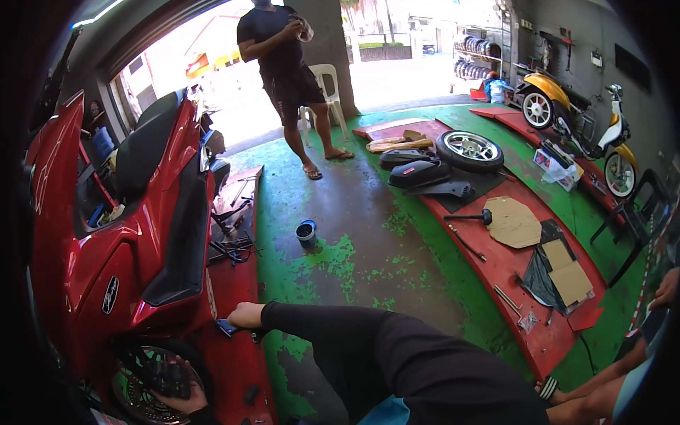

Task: Servicing and reinstalling a motorcycle front brake caliper.

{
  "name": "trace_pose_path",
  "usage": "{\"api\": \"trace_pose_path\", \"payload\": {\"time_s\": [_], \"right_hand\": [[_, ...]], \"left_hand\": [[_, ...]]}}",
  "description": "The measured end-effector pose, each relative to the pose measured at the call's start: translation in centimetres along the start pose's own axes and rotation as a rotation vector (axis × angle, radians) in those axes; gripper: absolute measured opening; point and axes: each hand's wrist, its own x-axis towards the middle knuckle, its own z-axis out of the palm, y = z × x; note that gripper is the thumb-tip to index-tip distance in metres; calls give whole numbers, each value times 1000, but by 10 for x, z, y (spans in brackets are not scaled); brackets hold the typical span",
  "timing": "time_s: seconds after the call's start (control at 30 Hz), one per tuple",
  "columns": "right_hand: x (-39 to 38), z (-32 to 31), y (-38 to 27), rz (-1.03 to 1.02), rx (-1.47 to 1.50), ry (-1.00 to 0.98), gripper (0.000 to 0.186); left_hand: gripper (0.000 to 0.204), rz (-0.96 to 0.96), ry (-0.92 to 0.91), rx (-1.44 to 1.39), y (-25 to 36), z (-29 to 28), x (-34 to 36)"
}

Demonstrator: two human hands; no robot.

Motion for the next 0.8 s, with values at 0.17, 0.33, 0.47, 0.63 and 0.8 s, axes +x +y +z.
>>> {"api": "trace_pose_path", "payload": {"time_s": [0.17, 0.33, 0.47, 0.63, 0.8], "right_hand": [[21, -36, -43, 447, 810, -159, 8], [28, -56, -68, 754, 1287, -153, 16], [42, -55, -76, 660, 1311, -154, 29], [55, -56, -97, 553, 1221, 5, 28], [84, -49, -109, 471, 1364, -41, 27]], "left_hand": [[75, 68, -51, -175, 12, -4, -4], [73, -55, -204, -77, 13, -22, 13], [74, 6, -171, 21, 39, -61, 26], [58, -97, -348, 359, 49, -72, 34], [55, -66, -400, 530, 53, -62, 32]]}}
